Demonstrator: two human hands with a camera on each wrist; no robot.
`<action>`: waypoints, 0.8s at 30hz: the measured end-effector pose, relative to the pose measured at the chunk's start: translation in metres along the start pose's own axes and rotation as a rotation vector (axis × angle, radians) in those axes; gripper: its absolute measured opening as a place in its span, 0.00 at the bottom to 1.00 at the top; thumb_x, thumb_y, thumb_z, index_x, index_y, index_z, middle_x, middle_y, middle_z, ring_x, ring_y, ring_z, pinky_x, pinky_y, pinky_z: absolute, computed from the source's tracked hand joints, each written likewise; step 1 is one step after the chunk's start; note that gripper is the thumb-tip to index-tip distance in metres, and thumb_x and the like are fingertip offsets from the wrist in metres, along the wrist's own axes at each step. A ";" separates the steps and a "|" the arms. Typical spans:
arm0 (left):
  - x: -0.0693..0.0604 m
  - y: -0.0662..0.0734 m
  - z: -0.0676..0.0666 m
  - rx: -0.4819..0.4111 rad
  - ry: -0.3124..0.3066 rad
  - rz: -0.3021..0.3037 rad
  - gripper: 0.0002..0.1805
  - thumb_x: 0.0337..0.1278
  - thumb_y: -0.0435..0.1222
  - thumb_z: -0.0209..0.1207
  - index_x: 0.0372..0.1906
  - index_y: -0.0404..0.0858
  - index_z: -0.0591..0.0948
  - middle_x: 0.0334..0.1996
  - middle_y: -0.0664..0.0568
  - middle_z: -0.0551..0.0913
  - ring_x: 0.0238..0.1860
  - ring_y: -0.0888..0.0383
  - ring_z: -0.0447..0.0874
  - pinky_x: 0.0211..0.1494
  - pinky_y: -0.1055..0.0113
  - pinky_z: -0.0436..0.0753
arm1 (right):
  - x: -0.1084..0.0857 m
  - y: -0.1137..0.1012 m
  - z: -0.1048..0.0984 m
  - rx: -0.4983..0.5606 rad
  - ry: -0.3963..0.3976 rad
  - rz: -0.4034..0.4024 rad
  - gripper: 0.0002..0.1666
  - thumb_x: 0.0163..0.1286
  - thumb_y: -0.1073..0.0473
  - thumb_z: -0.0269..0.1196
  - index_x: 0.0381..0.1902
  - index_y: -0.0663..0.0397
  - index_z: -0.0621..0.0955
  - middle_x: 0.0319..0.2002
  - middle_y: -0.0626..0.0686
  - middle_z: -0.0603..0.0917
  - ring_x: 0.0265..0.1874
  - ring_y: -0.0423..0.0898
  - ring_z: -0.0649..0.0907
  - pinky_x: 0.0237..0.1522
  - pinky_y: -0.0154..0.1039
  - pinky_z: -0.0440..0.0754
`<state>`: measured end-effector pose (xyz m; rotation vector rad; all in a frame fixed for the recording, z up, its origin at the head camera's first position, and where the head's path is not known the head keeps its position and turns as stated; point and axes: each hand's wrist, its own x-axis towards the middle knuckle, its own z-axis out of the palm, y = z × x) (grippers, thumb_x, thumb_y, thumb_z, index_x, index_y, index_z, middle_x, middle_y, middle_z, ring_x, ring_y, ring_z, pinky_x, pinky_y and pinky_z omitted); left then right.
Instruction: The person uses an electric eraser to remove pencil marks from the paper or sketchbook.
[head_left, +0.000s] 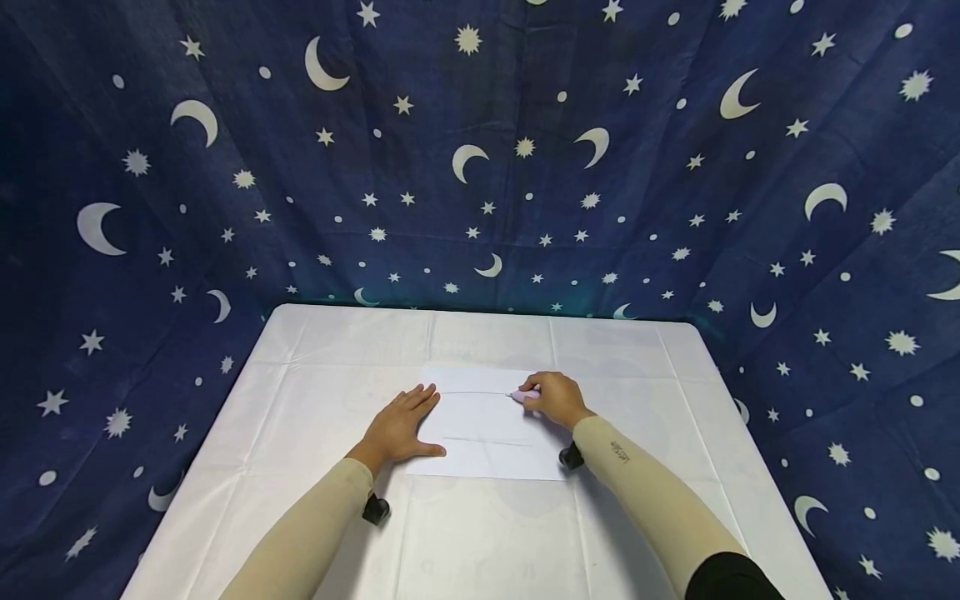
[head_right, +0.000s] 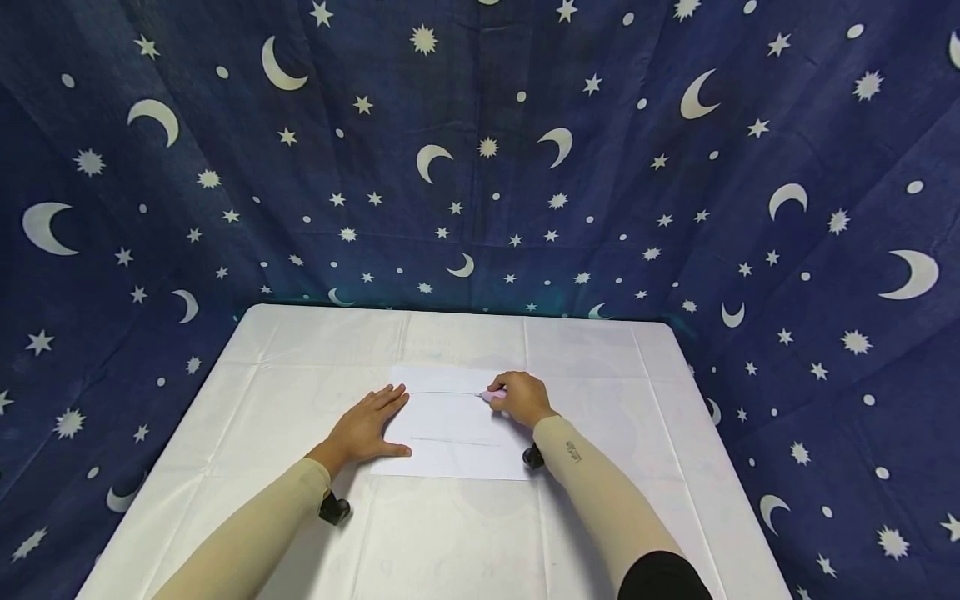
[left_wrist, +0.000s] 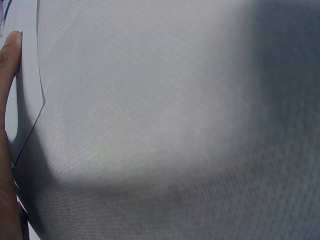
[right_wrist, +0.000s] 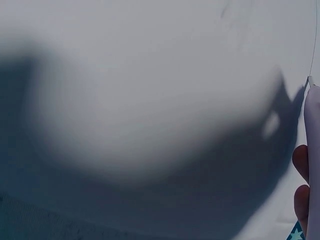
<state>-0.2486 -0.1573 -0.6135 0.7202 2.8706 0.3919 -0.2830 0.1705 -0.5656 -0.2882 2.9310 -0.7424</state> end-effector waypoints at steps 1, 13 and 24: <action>0.000 0.000 0.000 0.001 0.000 0.000 0.62 0.38 0.75 0.60 0.77 0.45 0.59 0.78 0.56 0.54 0.79 0.53 0.47 0.80 0.53 0.50 | 0.000 -0.001 0.000 0.000 0.002 -0.007 0.11 0.55 0.57 0.75 0.39 0.47 0.89 0.45 0.50 0.88 0.41 0.46 0.83 0.49 0.46 0.81; 0.000 -0.001 0.002 0.009 0.003 0.003 0.62 0.38 0.75 0.59 0.77 0.45 0.59 0.78 0.56 0.54 0.79 0.53 0.47 0.80 0.53 0.51 | 0.004 -0.003 0.005 -0.010 0.000 -0.021 0.12 0.55 0.57 0.74 0.39 0.46 0.89 0.46 0.50 0.88 0.44 0.48 0.84 0.51 0.46 0.81; 0.000 0.000 0.000 0.005 -0.002 -0.002 0.62 0.38 0.75 0.60 0.77 0.44 0.60 0.78 0.55 0.54 0.79 0.53 0.47 0.80 0.53 0.50 | 0.002 0.002 0.001 -0.024 0.006 -0.003 0.11 0.56 0.56 0.75 0.39 0.46 0.89 0.46 0.49 0.88 0.43 0.47 0.84 0.50 0.46 0.81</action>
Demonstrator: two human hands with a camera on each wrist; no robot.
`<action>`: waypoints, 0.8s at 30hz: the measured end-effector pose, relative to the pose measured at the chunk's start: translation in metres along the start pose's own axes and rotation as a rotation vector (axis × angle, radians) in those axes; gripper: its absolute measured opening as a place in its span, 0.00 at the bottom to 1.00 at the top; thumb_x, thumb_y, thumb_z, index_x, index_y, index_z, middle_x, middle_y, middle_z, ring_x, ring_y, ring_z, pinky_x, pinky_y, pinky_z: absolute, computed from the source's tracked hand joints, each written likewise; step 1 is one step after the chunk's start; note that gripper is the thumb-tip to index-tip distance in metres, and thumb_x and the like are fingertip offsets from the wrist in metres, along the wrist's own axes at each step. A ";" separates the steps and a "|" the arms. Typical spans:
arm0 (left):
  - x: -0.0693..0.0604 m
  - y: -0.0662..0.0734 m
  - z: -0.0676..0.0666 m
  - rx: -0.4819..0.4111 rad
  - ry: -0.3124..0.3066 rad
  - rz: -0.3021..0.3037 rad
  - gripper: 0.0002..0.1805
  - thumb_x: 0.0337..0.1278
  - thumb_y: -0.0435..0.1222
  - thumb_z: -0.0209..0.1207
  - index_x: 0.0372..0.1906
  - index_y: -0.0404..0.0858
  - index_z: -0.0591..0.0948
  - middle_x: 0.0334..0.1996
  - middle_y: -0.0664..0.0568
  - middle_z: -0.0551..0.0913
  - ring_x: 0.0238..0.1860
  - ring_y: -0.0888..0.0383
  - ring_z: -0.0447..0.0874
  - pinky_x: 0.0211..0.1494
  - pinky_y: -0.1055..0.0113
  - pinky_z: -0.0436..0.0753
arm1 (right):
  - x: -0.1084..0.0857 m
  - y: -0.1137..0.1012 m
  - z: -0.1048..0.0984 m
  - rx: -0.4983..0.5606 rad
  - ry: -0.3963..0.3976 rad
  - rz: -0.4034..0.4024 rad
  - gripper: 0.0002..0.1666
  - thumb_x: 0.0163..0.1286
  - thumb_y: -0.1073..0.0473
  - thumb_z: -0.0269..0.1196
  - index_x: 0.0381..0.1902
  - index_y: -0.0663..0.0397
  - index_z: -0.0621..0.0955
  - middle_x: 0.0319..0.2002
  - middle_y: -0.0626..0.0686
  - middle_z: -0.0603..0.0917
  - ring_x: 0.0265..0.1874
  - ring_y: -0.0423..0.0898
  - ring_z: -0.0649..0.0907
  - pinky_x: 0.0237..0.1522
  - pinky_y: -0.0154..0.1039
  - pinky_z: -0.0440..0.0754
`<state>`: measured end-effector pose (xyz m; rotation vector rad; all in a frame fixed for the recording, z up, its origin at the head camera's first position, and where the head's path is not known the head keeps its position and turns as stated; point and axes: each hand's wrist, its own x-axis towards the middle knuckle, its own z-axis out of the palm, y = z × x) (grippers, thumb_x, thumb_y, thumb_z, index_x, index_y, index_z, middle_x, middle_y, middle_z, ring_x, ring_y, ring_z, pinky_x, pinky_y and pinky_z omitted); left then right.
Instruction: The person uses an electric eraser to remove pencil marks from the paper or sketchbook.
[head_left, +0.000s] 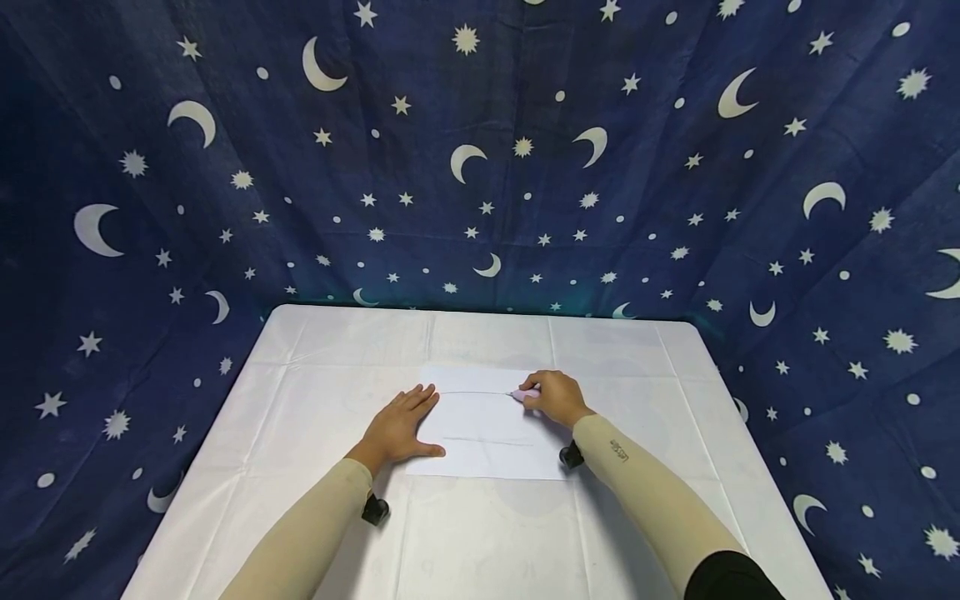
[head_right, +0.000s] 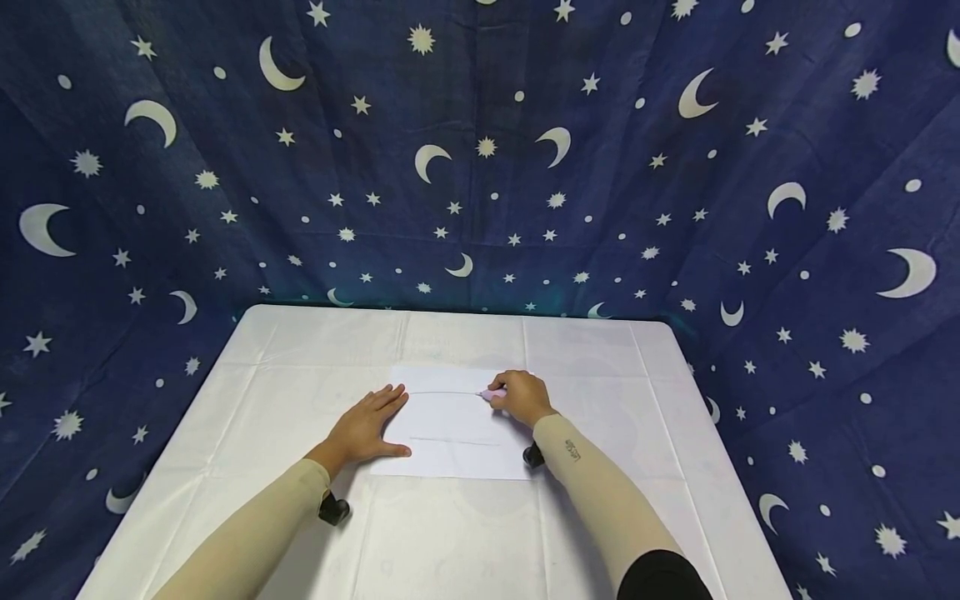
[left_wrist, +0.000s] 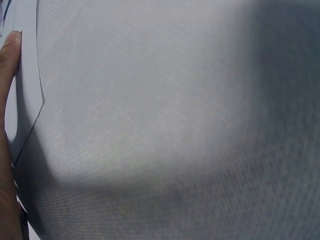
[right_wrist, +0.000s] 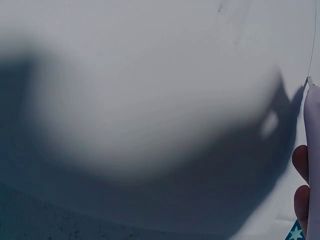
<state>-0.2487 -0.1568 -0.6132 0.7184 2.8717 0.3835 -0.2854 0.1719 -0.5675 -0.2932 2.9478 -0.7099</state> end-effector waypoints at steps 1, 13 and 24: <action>0.000 0.000 0.000 0.001 -0.001 0.000 0.62 0.39 0.75 0.60 0.77 0.45 0.60 0.78 0.55 0.54 0.79 0.53 0.47 0.80 0.53 0.50 | 0.000 0.000 0.000 0.003 -0.002 0.002 0.11 0.56 0.55 0.75 0.39 0.45 0.89 0.46 0.49 0.88 0.43 0.47 0.84 0.50 0.46 0.81; -0.002 0.002 -0.001 0.001 0.005 0.005 0.62 0.39 0.75 0.59 0.77 0.45 0.60 0.78 0.55 0.54 0.79 0.52 0.48 0.80 0.53 0.52 | 0.001 -0.010 0.004 0.034 -0.007 0.006 0.11 0.55 0.56 0.75 0.38 0.45 0.89 0.45 0.49 0.88 0.43 0.47 0.84 0.52 0.46 0.80; -0.002 0.001 0.001 -0.005 0.022 0.012 0.61 0.39 0.74 0.60 0.77 0.44 0.60 0.78 0.55 0.55 0.79 0.52 0.49 0.79 0.52 0.53 | -0.001 -0.002 0.001 0.012 0.011 -0.002 0.11 0.55 0.57 0.74 0.38 0.47 0.89 0.45 0.50 0.88 0.43 0.48 0.84 0.50 0.46 0.81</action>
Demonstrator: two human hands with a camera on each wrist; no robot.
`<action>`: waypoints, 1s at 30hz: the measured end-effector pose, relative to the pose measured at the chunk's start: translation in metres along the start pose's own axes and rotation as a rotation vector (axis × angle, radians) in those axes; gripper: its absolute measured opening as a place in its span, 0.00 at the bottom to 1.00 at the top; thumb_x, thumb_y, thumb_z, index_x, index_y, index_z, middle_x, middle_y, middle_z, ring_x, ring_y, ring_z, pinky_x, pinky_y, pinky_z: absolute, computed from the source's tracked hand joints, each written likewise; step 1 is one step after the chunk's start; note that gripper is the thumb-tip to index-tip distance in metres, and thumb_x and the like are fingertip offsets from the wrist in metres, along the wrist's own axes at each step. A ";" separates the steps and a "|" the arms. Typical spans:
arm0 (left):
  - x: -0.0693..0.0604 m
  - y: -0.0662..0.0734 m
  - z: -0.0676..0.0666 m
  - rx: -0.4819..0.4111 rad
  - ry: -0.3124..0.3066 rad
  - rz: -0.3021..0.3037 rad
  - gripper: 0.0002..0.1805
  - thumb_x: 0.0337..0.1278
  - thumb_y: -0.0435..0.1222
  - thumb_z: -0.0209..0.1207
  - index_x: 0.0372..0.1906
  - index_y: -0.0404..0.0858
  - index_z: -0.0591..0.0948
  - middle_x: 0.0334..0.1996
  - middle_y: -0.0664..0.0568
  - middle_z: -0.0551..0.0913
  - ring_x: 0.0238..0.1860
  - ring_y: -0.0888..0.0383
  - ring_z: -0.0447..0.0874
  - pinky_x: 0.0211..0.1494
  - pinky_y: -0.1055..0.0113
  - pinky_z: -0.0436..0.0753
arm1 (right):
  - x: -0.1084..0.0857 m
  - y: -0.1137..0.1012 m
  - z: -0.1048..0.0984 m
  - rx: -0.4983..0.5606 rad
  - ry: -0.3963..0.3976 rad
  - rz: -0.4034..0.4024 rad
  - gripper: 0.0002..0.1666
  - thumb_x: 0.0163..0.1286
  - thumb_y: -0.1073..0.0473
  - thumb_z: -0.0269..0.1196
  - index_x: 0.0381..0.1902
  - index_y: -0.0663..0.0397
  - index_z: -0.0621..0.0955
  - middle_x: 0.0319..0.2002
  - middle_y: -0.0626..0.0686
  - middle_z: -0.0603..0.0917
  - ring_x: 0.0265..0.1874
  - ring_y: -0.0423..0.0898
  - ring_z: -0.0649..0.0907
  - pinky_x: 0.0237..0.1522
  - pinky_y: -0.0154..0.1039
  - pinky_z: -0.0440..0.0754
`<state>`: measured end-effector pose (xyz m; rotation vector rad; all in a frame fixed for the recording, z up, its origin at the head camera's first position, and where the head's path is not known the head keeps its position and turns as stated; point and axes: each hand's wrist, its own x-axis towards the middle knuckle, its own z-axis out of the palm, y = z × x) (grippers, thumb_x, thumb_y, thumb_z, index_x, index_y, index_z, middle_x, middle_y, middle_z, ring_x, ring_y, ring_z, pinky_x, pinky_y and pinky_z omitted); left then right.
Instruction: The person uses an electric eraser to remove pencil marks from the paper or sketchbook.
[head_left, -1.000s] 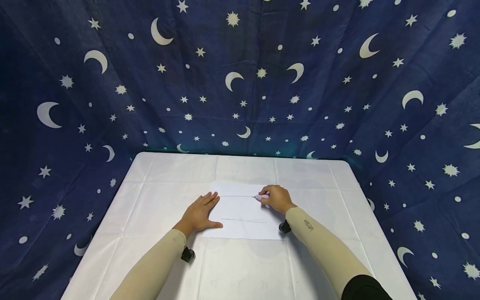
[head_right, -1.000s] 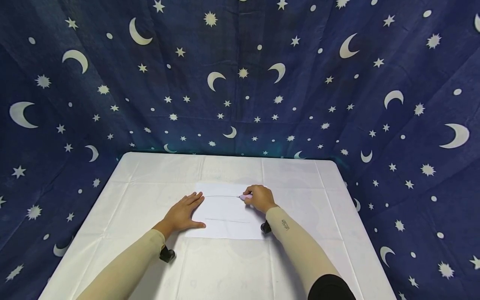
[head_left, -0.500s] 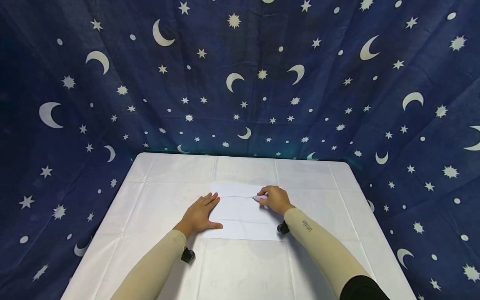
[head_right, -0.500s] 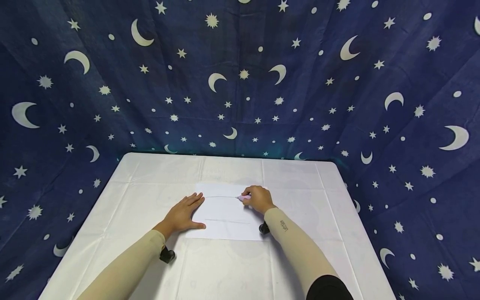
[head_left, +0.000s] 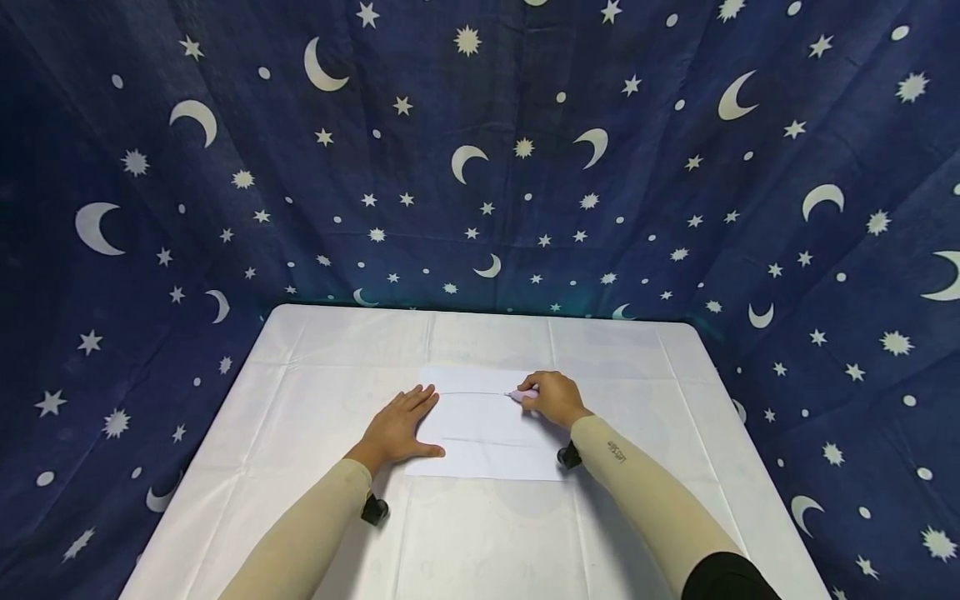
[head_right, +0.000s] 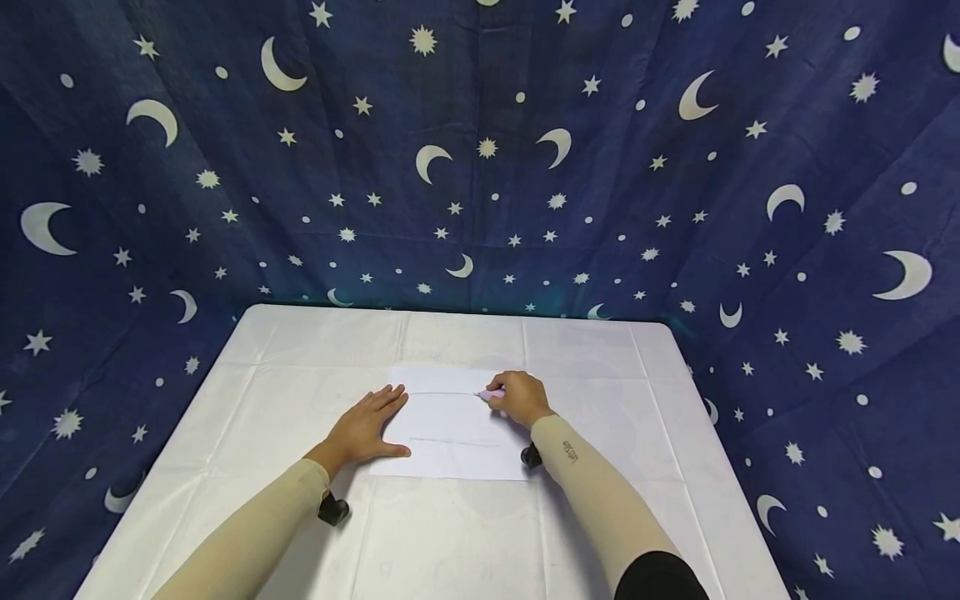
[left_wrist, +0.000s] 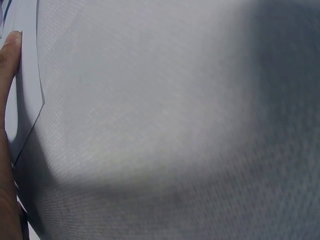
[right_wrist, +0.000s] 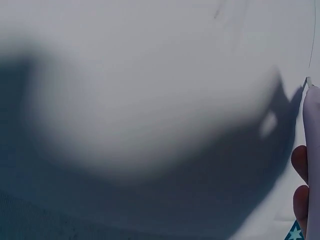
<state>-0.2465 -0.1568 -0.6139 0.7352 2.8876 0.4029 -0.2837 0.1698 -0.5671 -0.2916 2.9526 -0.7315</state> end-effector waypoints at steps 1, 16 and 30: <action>0.000 0.000 0.000 -0.004 0.003 0.002 0.61 0.39 0.74 0.61 0.76 0.44 0.61 0.78 0.54 0.55 0.78 0.52 0.49 0.79 0.52 0.53 | 0.000 0.001 0.000 -0.003 0.001 0.003 0.11 0.55 0.57 0.74 0.38 0.47 0.89 0.46 0.50 0.88 0.43 0.48 0.84 0.50 0.46 0.81; 0.001 -0.001 -0.001 0.014 -0.014 -0.006 0.61 0.39 0.74 0.60 0.77 0.44 0.60 0.78 0.55 0.54 0.79 0.52 0.48 0.80 0.53 0.51 | 0.002 -0.002 0.000 0.008 0.010 -0.023 0.11 0.54 0.57 0.75 0.37 0.46 0.89 0.44 0.49 0.88 0.42 0.46 0.85 0.49 0.46 0.81; 0.001 -0.001 -0.001 0.016 -0.009 0.003 0.61 0.39 0.76 0.58 0.77 0.45 0.60 0.78 0.55 0.54 0.79 0.52 0.48 0.80 0.53 0.52 | 0.007 -0.012 0.007 0.005 -0.006 -0.031 0.10 0.55 0.57 0.74 0.37 0.45 0.89 0.44 0.49 0.88 0.41 0.46 0.84 0.50 0.46 0.81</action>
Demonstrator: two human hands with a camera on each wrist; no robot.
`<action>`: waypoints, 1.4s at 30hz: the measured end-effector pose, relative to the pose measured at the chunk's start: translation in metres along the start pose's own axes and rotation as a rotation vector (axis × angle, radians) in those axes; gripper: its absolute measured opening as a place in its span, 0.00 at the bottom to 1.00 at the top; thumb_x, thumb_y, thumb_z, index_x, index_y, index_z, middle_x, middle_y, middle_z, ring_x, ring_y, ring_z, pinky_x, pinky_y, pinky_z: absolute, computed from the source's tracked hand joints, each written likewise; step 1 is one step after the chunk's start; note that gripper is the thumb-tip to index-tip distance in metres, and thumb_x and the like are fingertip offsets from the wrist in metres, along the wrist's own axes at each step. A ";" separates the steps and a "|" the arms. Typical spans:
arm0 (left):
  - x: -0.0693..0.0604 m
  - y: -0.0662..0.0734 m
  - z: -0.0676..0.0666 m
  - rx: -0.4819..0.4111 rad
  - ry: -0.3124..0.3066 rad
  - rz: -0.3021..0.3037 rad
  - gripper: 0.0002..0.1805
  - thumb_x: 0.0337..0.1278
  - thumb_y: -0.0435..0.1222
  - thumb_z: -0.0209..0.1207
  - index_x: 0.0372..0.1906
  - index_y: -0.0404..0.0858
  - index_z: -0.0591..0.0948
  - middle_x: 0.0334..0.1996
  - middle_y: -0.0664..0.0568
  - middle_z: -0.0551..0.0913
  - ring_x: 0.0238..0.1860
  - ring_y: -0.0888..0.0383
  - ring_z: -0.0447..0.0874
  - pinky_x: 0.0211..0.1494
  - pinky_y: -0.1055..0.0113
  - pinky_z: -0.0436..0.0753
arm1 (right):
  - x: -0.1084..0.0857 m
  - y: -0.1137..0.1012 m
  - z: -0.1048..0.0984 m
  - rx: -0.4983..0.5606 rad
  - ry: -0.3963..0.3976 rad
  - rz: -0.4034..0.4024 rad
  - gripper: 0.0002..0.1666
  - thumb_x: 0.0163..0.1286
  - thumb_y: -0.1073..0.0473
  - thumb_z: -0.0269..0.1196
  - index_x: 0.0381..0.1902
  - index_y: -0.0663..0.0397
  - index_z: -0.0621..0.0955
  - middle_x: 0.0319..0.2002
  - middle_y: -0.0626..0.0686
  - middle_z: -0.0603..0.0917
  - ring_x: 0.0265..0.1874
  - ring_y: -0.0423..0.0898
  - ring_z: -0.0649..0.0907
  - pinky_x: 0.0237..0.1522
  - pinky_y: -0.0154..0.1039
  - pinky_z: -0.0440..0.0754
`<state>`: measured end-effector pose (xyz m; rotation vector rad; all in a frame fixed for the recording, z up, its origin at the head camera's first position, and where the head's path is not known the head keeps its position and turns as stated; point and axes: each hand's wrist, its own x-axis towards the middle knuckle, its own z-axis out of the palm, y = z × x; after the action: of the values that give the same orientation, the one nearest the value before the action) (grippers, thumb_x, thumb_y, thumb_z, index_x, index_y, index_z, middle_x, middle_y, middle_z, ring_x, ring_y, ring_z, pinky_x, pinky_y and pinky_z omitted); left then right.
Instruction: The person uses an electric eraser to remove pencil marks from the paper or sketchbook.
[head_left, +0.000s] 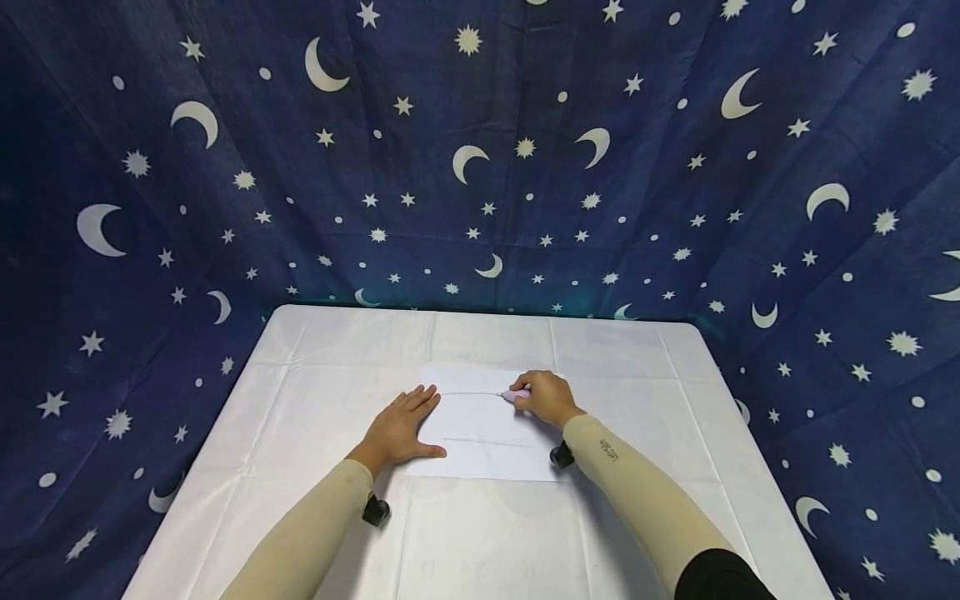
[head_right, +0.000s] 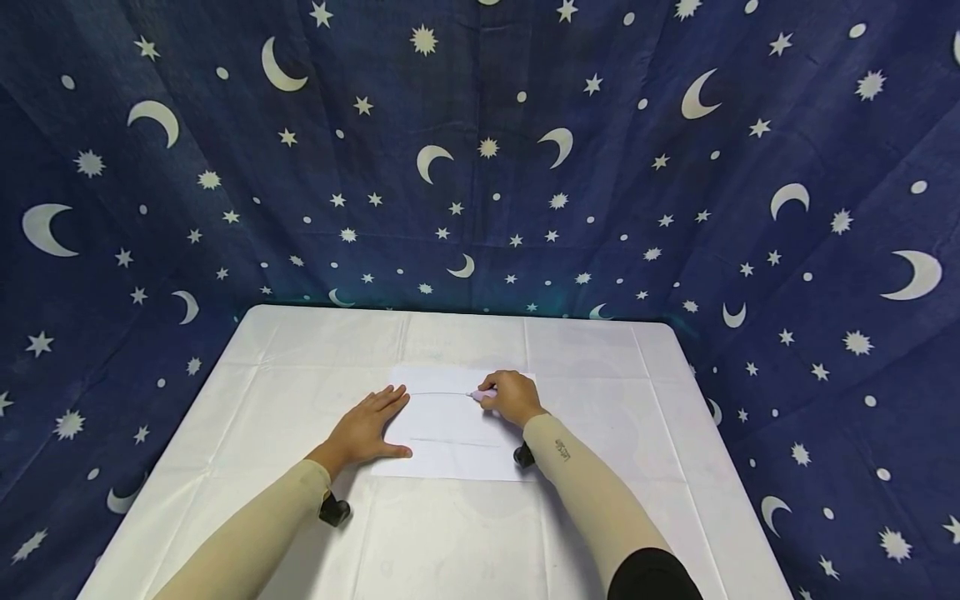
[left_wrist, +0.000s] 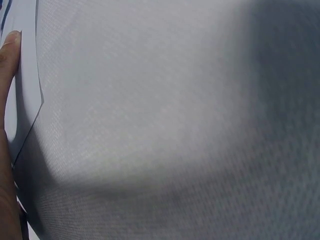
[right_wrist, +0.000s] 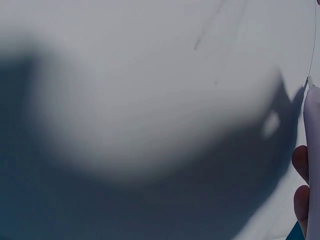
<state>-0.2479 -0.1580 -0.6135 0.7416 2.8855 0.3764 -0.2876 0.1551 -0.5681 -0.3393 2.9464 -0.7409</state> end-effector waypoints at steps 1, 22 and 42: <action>0.000 0.000 0.000 0.000 0.001 0.001 0.61 0.39 0.76 0.58 0.77 0.45 0.60 0.78 0.55 0.54 0.79 0.52 0.48 0.80 0.53 0.52 | 0.000 0.000 0.000 -0.006 -0.003 -0.002 0.10 0.55 0.56 0.74 0.38 0.45 0.89 0.44 0.49 0.88 0.41 0.46 0.84 0.50 0.46 0.81; 0.001 0.001 0.000 0.004 0.019 0.012 0.61 0.38 0.75 0.59 0.76 0.45 0.61 0.78 0.55 0.56 0.78 0.52 0.50 0.79 0.52 0.54 | -0.001 0.003 -0.003 -0.017 0.007 -0.004 0.11 0.54 0.56 0.75 0.37 0.46 0.89 0.43 0.48 0.88 0.40 0.45 0.84 0.49 0.45 0.82; -0.001 0.001 -0.001 -0.014 0.035 0.016 0.61 0.39 0.74 0.60 0.76 0.43 0.62 0.77 0.53 0.57 0.78 0.51 0.51 0.79 0.51 0.54 | -0.005 0.004 -0.007 -0.041 -0.006 0.018 0.11 0.55 0.57 0.74 0.38 0.46 0.89 0.45 0.49 0.88 0.43 0.47 0.84 0.52 0.45 0.81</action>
<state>-0.2465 -0.1580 -0.6121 0.7633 2.9075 0.4156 -0.2840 0.1624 -0.5638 -0.3164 2.9582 -0.6769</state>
